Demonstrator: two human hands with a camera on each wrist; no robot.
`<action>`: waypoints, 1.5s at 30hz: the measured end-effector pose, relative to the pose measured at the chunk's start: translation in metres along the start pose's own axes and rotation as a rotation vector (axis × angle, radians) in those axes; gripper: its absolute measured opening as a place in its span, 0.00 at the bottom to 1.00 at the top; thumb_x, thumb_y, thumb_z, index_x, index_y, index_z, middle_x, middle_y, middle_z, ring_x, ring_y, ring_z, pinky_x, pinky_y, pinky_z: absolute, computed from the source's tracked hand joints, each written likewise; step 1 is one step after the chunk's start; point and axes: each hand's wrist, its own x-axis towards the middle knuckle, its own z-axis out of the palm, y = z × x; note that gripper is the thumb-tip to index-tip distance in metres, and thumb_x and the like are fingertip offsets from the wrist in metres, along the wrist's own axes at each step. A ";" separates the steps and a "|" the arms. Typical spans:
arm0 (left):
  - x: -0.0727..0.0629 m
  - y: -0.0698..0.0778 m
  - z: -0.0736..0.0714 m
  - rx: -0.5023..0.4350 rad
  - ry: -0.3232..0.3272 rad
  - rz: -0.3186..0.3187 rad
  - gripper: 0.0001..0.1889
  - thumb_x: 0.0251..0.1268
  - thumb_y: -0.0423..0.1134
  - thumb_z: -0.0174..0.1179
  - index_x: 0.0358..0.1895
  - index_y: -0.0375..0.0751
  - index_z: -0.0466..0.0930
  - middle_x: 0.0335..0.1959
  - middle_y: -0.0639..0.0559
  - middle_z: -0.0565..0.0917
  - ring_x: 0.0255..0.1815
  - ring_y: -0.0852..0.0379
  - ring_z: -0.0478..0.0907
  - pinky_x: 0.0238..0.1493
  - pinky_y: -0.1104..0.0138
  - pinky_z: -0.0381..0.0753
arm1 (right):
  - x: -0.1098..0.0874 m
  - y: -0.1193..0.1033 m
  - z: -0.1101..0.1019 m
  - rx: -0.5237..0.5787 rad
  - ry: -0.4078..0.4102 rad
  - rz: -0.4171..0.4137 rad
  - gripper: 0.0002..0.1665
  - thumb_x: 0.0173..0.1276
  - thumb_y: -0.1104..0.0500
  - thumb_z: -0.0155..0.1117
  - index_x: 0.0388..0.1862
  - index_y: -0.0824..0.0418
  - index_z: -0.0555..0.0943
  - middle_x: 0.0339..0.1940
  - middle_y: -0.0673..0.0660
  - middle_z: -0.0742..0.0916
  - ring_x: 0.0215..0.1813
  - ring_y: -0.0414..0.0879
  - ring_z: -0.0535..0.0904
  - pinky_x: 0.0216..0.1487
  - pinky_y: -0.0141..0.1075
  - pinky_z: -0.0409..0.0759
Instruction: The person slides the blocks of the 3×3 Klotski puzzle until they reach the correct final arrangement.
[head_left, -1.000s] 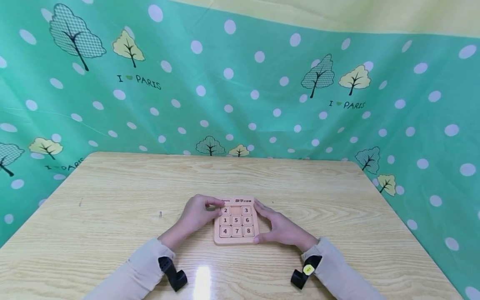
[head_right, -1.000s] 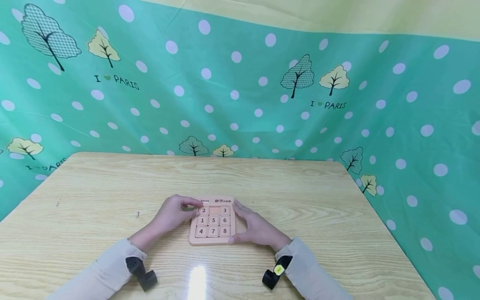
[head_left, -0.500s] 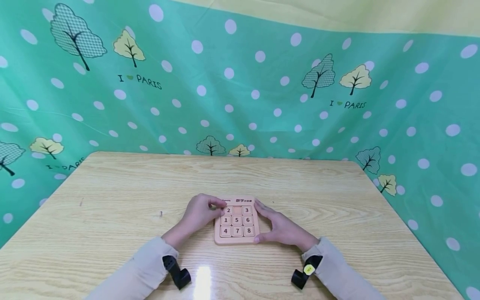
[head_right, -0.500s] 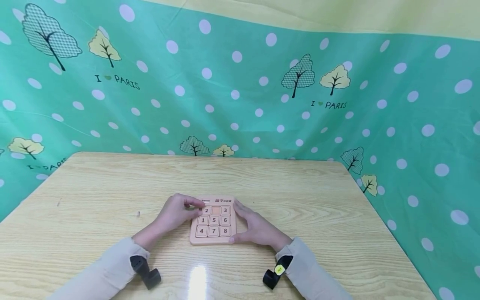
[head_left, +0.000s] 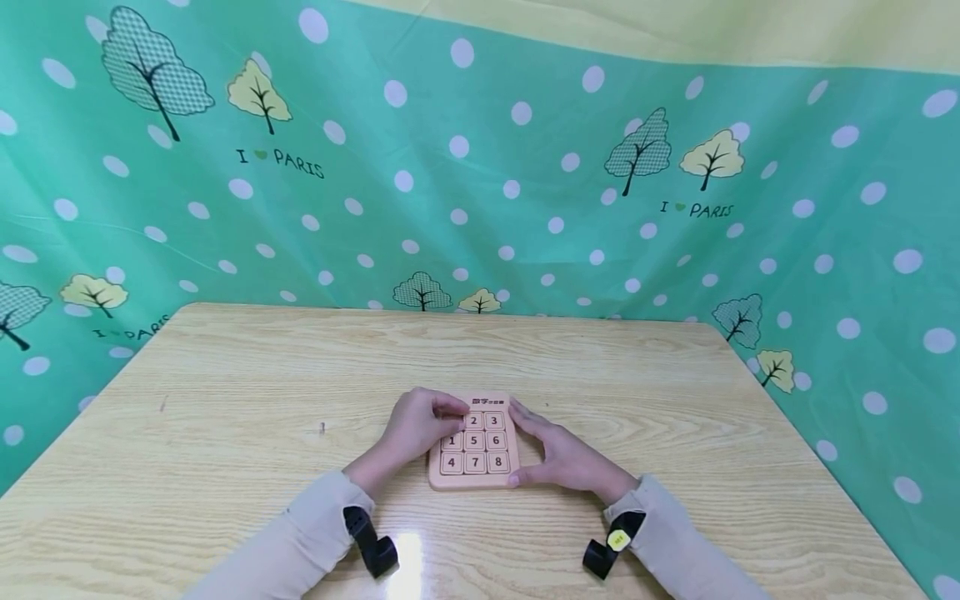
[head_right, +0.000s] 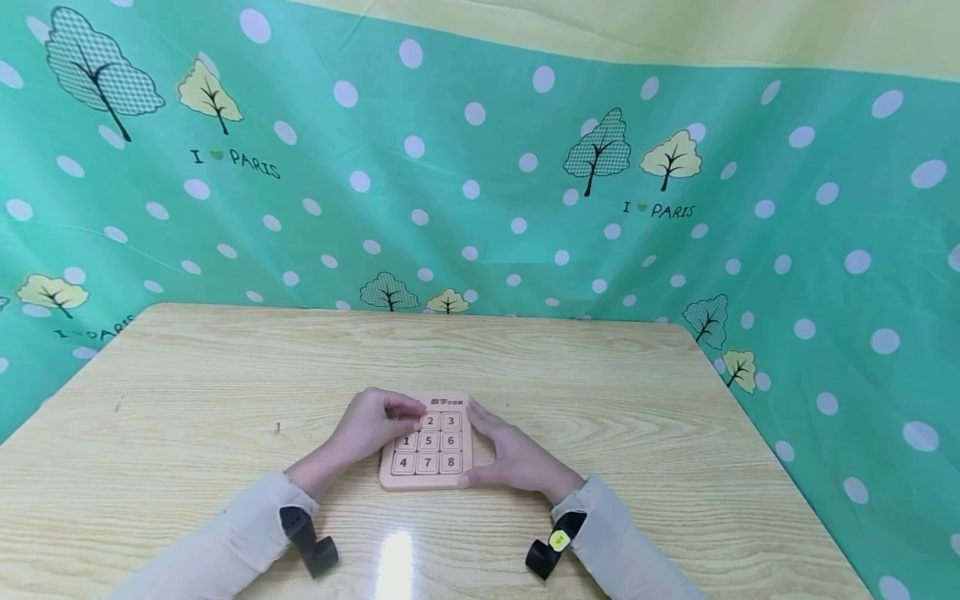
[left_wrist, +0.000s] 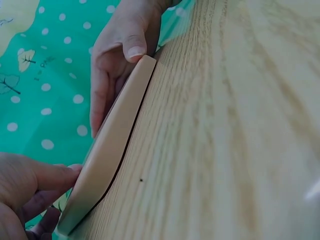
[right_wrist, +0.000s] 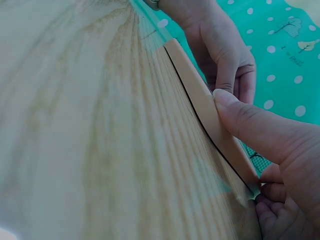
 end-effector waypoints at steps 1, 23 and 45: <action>0.000 0.000 0.000 -0.004 -0.002 -0.002 0.10 0.47 0.29 0.70 0.35 0.44 0.87 0.35 0.52 0.87 0.40 0.57 0.82 0.47 0.62 0.78 | 0.000 0.000 0.000 0.000 0.001 0.000 0.62 0.49 0.41 0.73 0.74 0.62 0.51 0.77 0.53 0.50 0.76 0.52 0.44 0.72 0.49 0.47; -0.015 -0.009 -0.021 0.003 -0.144 -0.054 0.13 0.46 0.32 0.71 0.37 0.49 0.86 0.38 0.56 0.86 0.39 0.60 0.76 0.46 0.61 0.73 | -0.001 -0.003 0.001 0.022 -0.002 0.009 0.61 0.50 0.43 0.74 0.74 0.63 0.51 0.77 0.53 0.50 0.76 0.53 0.43 0.72 0.51 0.46; -0.019 -0.005 -0.026 0.026 -0.174 -0.027 0.14 0.44 0.30 0.71 0.39 0.44 0.86 0.41 0.53 0.86 0.33 0.58 0.74 0.37 0.67 0.73 | -0.001 -0.005 -0.002 -0.002 -0.007 -0.009 0.59 0.51 0.43 0.73 0.74 0.62 0.53 0.77 0.53 0.51 0.76 0.53 0.44 0.72 0.50 0.48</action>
